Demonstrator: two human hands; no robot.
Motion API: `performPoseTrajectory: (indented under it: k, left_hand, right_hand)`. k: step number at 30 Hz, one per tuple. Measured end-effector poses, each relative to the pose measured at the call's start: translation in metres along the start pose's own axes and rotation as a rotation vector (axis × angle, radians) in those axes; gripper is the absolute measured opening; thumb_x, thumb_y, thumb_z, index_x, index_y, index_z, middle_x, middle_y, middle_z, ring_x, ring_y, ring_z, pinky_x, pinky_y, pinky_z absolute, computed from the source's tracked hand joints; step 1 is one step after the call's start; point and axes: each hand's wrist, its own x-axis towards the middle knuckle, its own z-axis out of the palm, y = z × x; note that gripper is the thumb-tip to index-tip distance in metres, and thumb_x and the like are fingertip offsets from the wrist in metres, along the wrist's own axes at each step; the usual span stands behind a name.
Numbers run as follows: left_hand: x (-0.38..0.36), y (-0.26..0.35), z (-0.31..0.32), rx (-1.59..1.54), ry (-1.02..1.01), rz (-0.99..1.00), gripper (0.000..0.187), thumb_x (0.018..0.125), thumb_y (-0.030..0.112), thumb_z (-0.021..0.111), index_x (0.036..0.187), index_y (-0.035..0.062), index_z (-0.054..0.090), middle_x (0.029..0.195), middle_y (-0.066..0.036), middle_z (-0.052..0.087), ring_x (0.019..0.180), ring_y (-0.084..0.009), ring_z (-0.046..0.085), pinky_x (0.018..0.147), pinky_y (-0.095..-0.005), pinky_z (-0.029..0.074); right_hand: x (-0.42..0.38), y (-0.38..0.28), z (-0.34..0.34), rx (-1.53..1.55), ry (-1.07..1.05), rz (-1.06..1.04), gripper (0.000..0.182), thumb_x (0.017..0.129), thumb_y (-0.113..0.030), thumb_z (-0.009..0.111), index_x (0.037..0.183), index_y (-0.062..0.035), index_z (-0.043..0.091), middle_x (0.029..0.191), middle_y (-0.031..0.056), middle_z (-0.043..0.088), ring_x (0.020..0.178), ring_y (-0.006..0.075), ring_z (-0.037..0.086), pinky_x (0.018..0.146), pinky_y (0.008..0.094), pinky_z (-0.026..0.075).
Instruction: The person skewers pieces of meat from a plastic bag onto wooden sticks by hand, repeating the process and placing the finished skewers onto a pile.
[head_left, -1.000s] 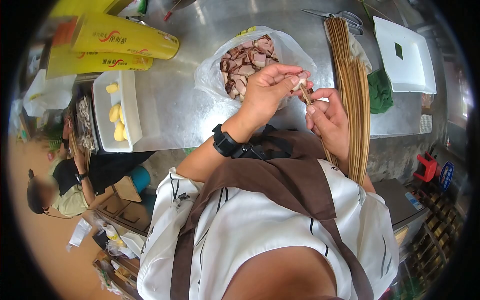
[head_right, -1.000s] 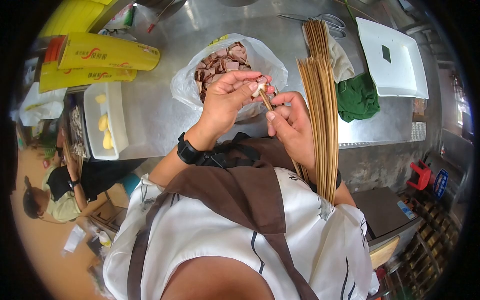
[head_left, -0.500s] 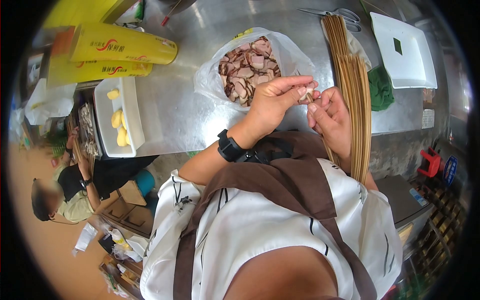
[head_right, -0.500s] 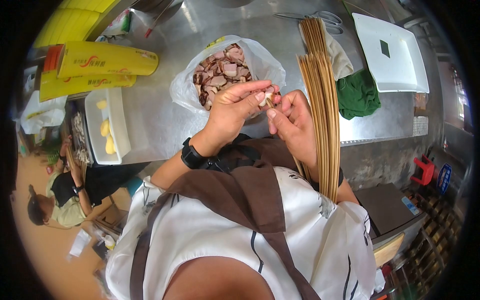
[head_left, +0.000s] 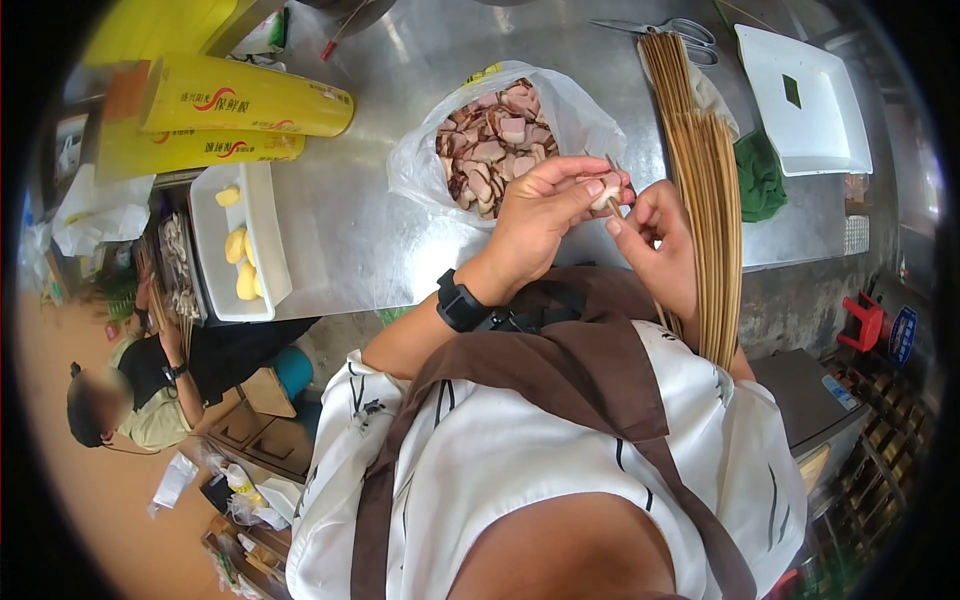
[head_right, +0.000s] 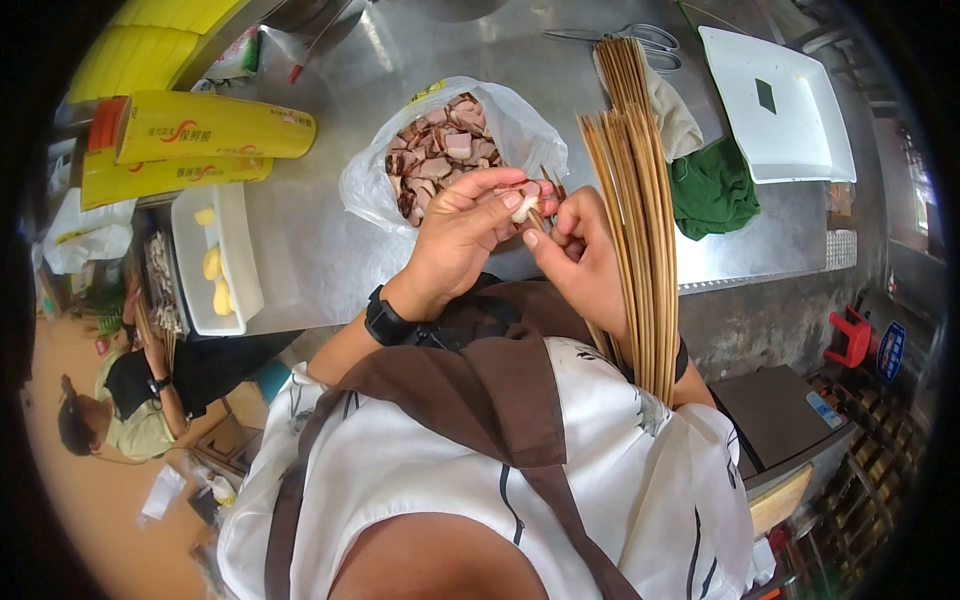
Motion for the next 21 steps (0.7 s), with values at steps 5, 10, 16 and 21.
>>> performPoseTrajectory:
  k: [5,10,16,21]
  left_hand:
    - [-0.0017,-0.0018,-0.0010,0.024,0.020,0.024,0.022,0.087,0.006,0.052,0.108,0.0022,0.053,0.109,-0.015,0.058,0.100,-0.0222,0.057,0.084,-0.0343,0.047]
    - [-0.0035,-0.0013,0.0000,0.019,0.038,-0.022,0.024,0.087,0.005,0.052,0.110,0.0020,0.053,0.110,-0.014,0.058,0.100,-0.0215,0.057,0.084,-0.0340,0.047]
    - [-0.0051,-0.0039,0.0024,0.028,0.045,-0.052,0.026,0.086,0.005,0.053,0.112,0.0022,0.053,0.108,-0.013,0.059,0.098,-0.0198,0.057,0.084,-0.0333,0.047]
    - [-0.0063,-0.0077,0.0033,-0.029,0.045,-0.030,0.023,0.086,0.003,0.053,0.108,-0.0027,0.054,0.105,-0.014,0.059,0.097,-0.0199,0.058,0.082,-0.0319,0.049]
  right_hand:
    - [-0.0044,-0.0051,0.0008,0.154,-0.029,0.014,0.019,0.082,-0.001,0.053,0.079,-0.0072,0.036,0.061,-0.0049,0.035,0.052,0.0014,0.031,0.046,0.0171,0.027]
    - [-0.0057,-0.0033,0.0027,0.305,-0.063,0.045,0.016,0.085,0.001,0.049,0.082,-0.0064,0.036,0.061,-0.0033,0.038,0.052,0.0021,0.034,0.047,0.0176,0.028]
    - [-0.0075,-0.0051,0.0035,0.337,-0.045,0.059,0.017,0.085,0.002,0.048,0.082,-0.0063,0.034,0.062,-0.0020,0.041,0.053,0.0027,0.038,0.047,0.0175,0.031]
    - [-0.0087,-0.0051,0.0012,0.349,-0.095,0.152,0.014,0.085,0.001,0.047,0.084,-0.0066,0.036,0.074,0.0008,0.041,0.060,0.0047,0.039,0.054,0.0186,0.035]
